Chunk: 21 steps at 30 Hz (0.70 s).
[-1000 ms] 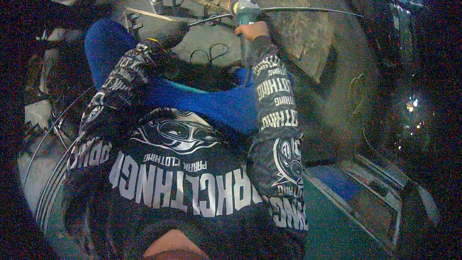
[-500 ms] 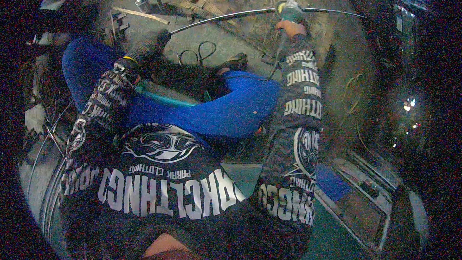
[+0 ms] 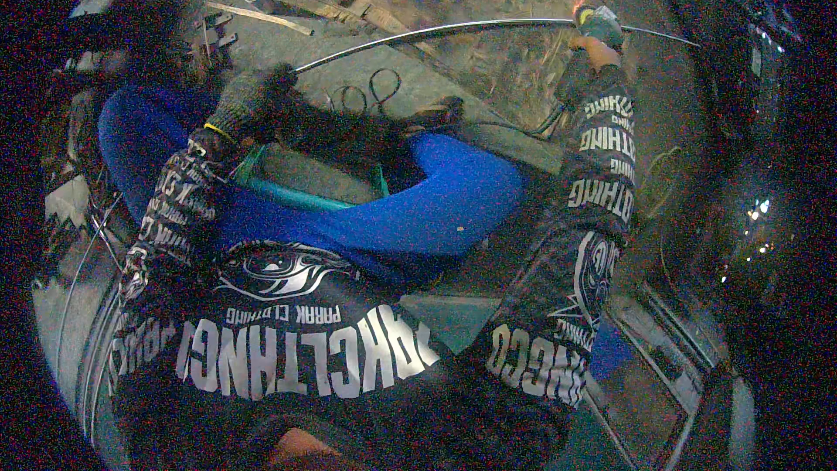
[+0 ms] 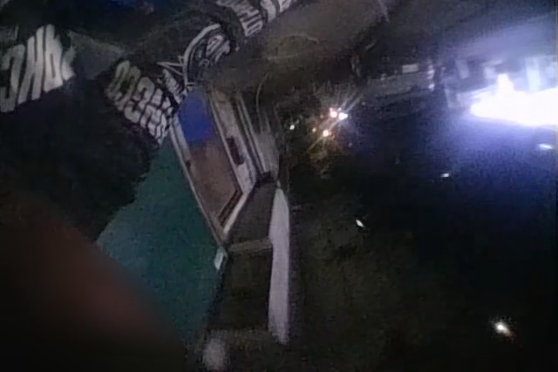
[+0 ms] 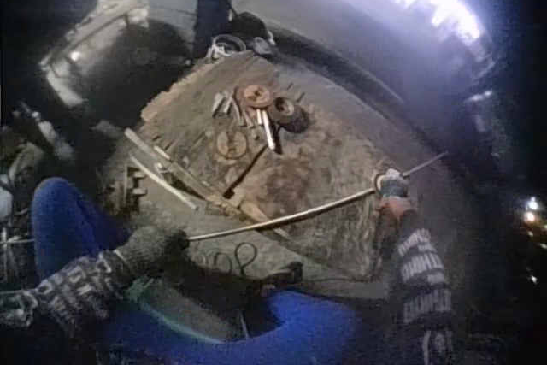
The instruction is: The person sits on the floor and uses an angle grinder to smooth a long metal rod, holding it with the left hand and moving the grinder along its length. The person repeatedly repositions the rod and continues grinding different sections.
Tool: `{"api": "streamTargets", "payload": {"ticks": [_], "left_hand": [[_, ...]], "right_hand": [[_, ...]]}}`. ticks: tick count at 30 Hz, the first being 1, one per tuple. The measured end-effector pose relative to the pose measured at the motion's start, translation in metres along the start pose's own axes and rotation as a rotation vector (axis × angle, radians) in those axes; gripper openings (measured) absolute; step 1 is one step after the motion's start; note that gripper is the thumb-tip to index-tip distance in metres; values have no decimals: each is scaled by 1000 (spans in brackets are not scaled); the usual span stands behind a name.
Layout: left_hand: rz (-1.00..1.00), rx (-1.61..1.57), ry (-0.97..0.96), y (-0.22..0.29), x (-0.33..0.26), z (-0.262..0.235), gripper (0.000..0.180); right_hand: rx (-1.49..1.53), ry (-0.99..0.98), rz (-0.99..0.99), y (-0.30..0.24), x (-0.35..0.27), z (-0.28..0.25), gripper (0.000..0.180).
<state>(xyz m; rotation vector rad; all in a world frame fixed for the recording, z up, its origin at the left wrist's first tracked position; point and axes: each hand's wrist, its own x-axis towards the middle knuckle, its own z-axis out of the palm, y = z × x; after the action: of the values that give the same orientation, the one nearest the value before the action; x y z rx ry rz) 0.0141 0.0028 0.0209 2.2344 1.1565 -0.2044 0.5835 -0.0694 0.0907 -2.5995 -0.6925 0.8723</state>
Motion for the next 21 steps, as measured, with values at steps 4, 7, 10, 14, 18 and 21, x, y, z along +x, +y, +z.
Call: {"api": "streamTargets", "payload": {"ticks": [4, 7, 10, 14, 18, 21], "left_hand": [[44, -39, 17, 5, -10, -10, 23], [-7, -96, 20, 9, -19, -17, 26], [-18, -109, -20, 7, -30, -21, 30], [46, -64, 14, -5, -41, -13, 29], [70, -115, -7, -23, -38, 5, 28], [185, -132, 54, -36, -37, 17, 29]], "right_hand": [[-23, -25, -82, 8, 10, 15, 49], [-64, -57, -144, 21, 2, 26, 46], [-133, -80, -215, 19, -32, 47, 44], [-207, -113, -357, 3, -102, 77, 35], [-362, -94, -368, -20, -160, 125, 31], [-325, -37, -120, -46, -197, 164, 60]]}}
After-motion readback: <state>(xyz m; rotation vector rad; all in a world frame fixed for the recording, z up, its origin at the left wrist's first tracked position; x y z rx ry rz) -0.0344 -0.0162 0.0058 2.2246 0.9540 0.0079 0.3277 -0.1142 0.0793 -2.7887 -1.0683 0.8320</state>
